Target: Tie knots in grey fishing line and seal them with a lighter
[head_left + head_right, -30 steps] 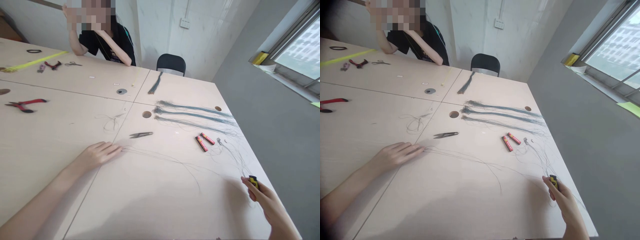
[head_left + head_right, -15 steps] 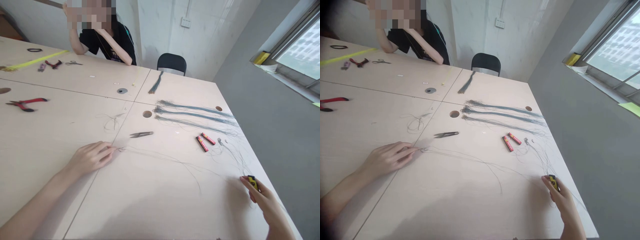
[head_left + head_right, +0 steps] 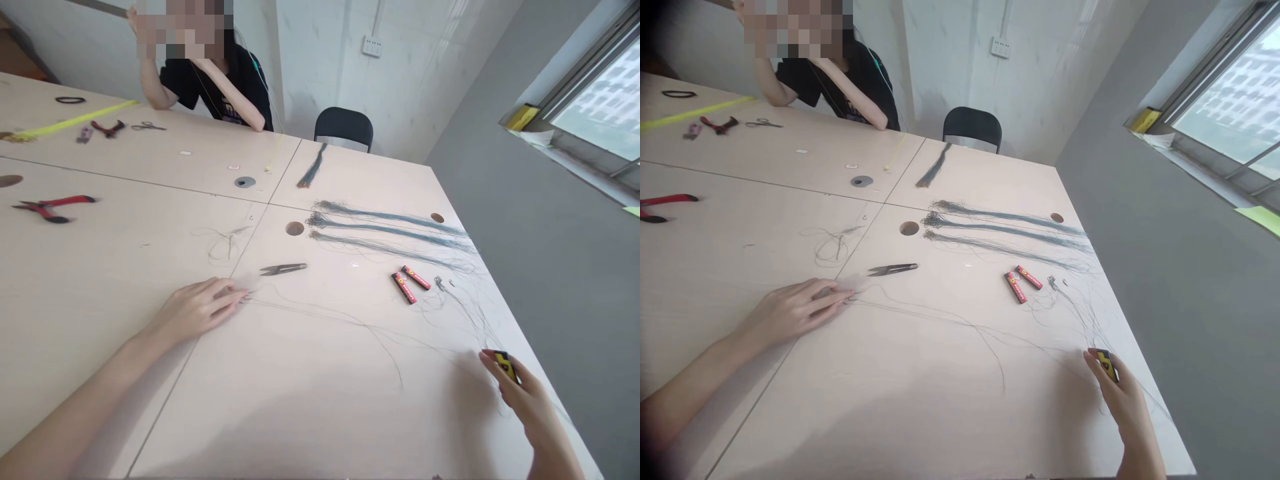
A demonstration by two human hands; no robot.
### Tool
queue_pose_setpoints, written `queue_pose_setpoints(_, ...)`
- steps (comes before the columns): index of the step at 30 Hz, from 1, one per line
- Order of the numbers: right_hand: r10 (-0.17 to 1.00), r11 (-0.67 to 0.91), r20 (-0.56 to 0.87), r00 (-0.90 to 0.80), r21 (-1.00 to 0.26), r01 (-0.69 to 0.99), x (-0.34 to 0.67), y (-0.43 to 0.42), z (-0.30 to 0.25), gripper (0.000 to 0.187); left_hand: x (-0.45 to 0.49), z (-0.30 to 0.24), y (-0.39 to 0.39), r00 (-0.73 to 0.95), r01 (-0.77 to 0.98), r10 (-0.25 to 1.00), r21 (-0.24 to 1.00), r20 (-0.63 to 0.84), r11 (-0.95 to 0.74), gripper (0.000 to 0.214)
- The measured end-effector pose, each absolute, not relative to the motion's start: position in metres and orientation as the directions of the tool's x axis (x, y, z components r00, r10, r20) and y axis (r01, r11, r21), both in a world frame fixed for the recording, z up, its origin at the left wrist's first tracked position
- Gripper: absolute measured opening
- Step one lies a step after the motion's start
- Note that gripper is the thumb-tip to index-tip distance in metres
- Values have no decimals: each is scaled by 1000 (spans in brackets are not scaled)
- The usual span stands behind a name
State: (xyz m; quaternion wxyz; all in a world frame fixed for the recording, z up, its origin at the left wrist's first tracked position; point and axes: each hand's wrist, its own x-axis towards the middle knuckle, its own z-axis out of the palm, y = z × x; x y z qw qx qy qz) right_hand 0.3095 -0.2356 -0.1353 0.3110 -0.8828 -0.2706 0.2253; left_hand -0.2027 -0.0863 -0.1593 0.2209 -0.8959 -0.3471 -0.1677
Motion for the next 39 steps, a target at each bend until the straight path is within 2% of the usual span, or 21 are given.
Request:
queue_pose_setpoints(4,613,-666,-214,761,-658,352,311,-237,-137,52,-204,-161,-87,707,687,553,-244,442,-684,38)
queue_pose_setpoints(9,617,-659,-213,758,-666,350,310,-237,-138,54,-199,-158,-91,595,763,648,-80,476,-641,35)
queue_pose_setpoints(12,628,-652,-210,749,-667,360,309,-236,-138,56,-193,-155,-94,536,790,670,-24,513,-613,36)
queue_pose_setpoints(19,637,-647,-213,741,-670,364,304,-234,-137,53,-192,-158,-96,551,789,687,-27,473,-614,46)
queue_pose_setpoints(25,641,-647,-213,737,-667,370,305,-234,-138,51,-198,-160,-95,523,817,729,-15,442,-577,43)
queue_pose_setpoints(39,667,-625,-199,718,-674,394,307,-233,-139,49,-196,-170,-93,454,847,832,135,318,-514,41)
